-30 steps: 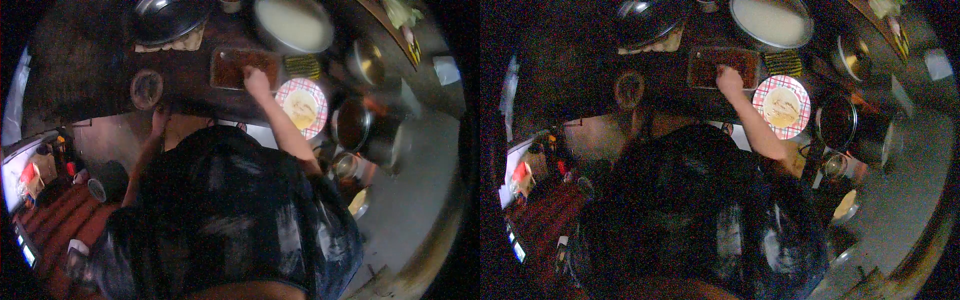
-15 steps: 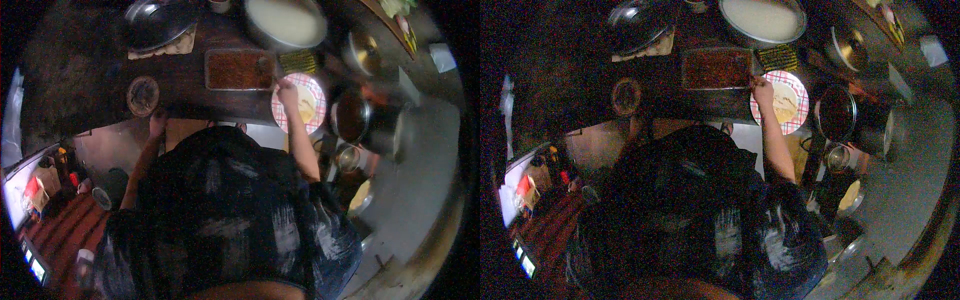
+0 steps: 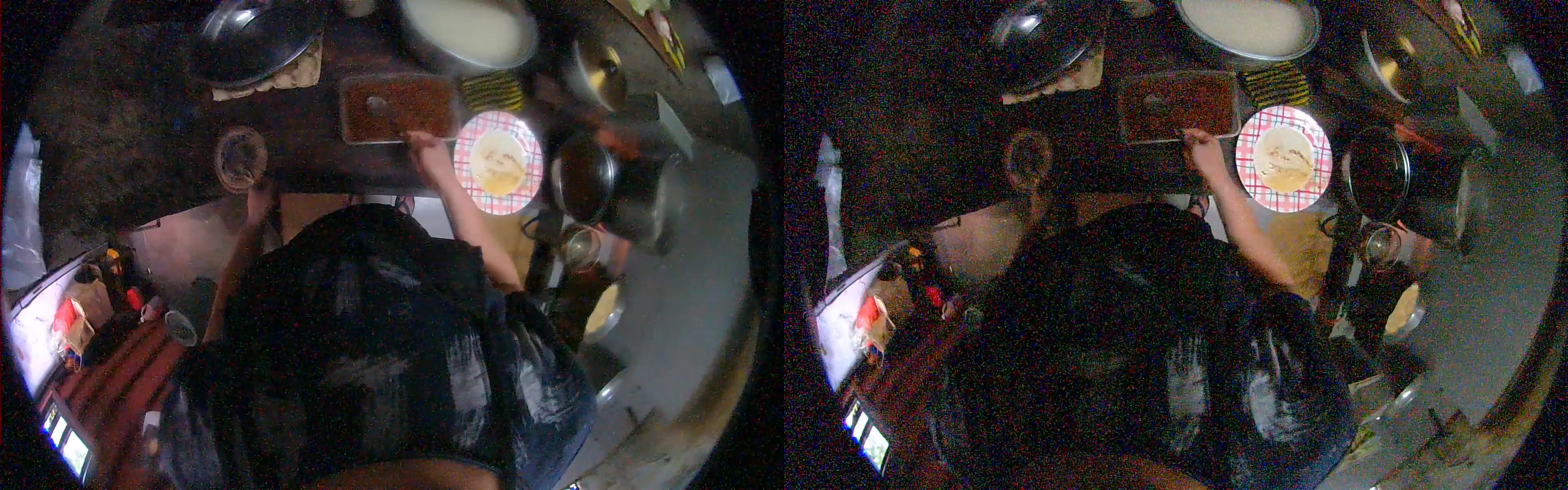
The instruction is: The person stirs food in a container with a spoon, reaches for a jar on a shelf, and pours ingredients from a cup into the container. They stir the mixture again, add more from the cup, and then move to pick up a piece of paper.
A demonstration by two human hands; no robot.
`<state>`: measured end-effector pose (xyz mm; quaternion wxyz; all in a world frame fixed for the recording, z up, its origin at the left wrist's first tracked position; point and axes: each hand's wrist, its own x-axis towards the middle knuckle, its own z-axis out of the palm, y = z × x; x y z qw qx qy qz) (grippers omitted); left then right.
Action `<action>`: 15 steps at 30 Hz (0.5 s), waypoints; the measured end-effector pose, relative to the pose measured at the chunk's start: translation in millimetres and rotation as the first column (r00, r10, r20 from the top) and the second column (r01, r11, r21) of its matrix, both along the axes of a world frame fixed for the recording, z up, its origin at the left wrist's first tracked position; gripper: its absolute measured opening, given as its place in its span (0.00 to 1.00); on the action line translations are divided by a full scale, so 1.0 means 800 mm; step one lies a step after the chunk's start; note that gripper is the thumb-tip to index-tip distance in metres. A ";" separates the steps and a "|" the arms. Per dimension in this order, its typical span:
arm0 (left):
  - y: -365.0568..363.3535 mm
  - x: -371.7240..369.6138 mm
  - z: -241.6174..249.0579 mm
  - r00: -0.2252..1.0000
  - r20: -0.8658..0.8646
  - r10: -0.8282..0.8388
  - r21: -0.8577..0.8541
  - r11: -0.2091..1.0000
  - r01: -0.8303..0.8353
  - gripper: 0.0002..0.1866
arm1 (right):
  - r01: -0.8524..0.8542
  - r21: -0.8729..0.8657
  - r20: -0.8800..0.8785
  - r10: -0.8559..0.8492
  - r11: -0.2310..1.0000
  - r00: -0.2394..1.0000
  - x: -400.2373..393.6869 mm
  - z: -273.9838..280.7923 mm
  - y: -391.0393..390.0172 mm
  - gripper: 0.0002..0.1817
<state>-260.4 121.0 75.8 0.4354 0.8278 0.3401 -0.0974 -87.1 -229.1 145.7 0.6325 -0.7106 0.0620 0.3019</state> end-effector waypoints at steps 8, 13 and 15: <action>-0.004 -0.021 -0.018 0.972 0.221 0.078 -0.048 0.996 -0.069 0.12 | -0.193 -0.363 0.298 0.310 0.912 0.903 0.012 -0.015 -0.086 0.14; 0.019 -0.022 -0.052 0.974 0.225 0.021 -0.127 0.992 0.008 0.12 | -0.161 -0.151 0.332 0.204 0.975 0.921 0.040 -0.050 -0.144 0.20; 0.019 -0.021 -0.041 0.985 0.174 -0.003 -0.045 0.999 0.011 0.12 | -0.127 -0.224 0.343 0.200 0.966 0.918 0.034 0.001 -0.138 0.21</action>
